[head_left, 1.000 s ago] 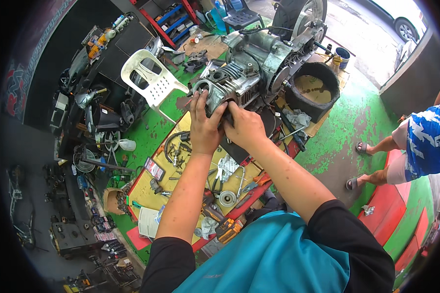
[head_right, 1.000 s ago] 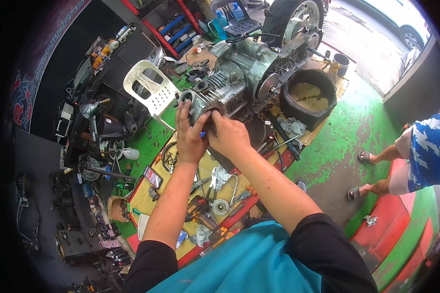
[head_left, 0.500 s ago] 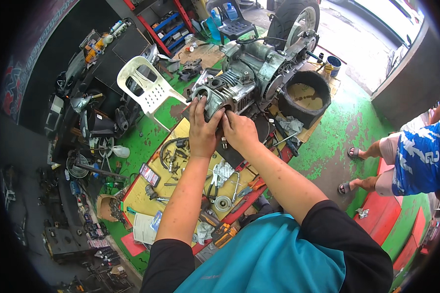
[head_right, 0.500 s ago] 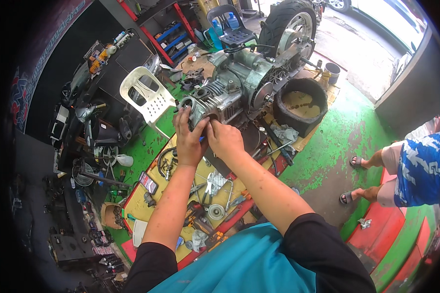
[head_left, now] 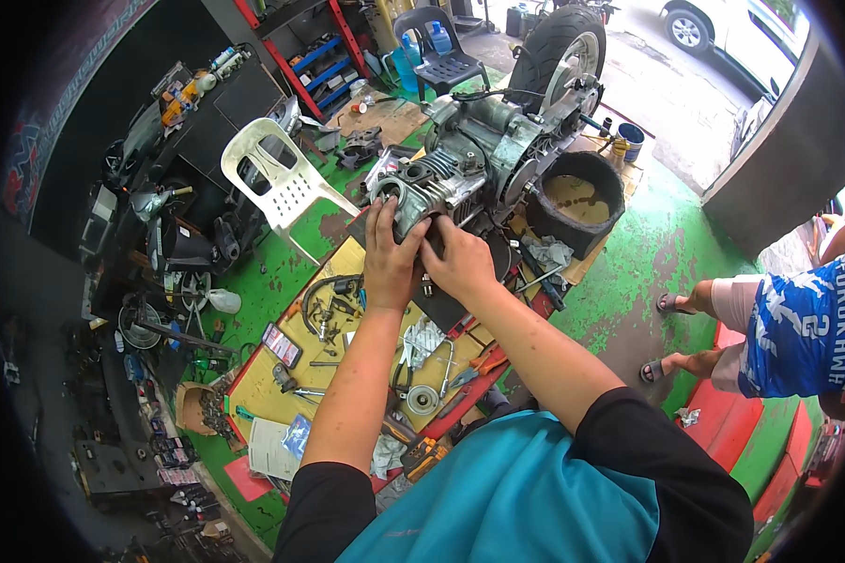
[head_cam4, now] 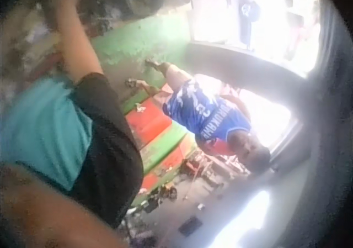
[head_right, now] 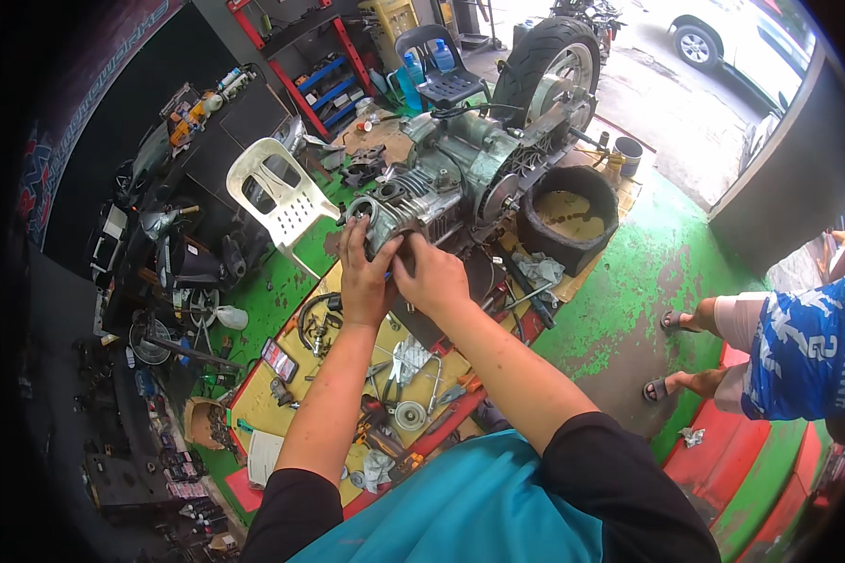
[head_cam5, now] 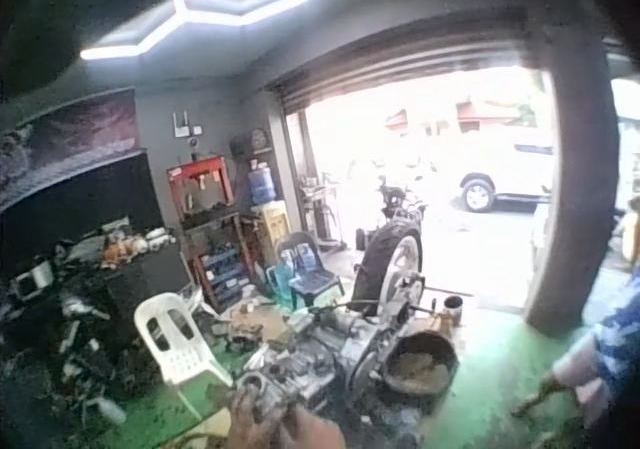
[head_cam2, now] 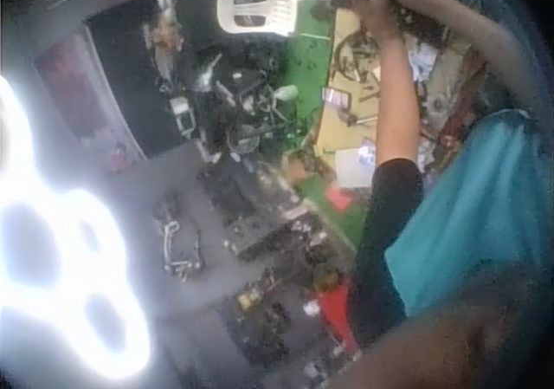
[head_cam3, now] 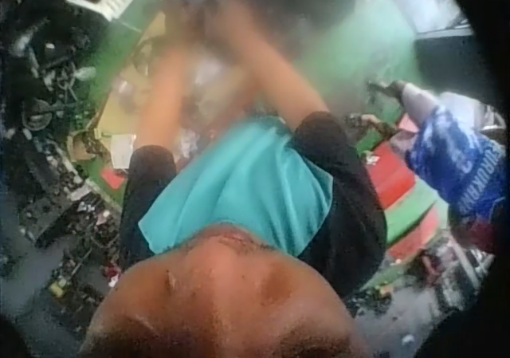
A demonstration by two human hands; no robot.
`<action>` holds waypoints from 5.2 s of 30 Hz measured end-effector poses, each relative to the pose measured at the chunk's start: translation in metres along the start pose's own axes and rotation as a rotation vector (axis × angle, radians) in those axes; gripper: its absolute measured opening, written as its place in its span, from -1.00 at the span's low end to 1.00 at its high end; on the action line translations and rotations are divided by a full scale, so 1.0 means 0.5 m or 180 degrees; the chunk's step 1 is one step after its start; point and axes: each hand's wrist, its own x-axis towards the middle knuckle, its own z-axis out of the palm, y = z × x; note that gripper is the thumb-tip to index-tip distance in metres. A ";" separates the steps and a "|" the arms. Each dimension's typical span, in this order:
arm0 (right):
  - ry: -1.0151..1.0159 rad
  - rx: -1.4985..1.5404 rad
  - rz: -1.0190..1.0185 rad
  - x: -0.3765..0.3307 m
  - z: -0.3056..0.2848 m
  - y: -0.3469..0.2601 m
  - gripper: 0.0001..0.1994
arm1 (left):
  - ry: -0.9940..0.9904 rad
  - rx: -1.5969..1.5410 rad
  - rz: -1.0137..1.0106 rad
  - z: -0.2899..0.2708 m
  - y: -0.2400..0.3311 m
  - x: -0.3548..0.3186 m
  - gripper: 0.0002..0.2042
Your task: The person assembles a motorcycle engine on a workbench, installing a piston into the cylinder and securing the cylinder head with bolts. They use a wrench to tighten the bolts and handle various engine components and tools.
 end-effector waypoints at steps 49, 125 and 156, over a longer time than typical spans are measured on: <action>-0.3404 -0.1733 -0.1165 -0.333 0.166 0.300 -0.69 | 0.0012 0.0056 -0.0025 0.006 -0.003 0.001 -0.44; -0.1583 0.1412 0.2322 -0.014 -0.135 0.011 -0.67 | 0.0027 -0.0013 0.0138 -0.011 0.005 0.004 -0.51; -0.2546 0.3257 0.3570 0.013 -0.139 0.045 -0.76 | -0.0179 0.0160 -0.0168 0.000 0.012 0.005 -0.42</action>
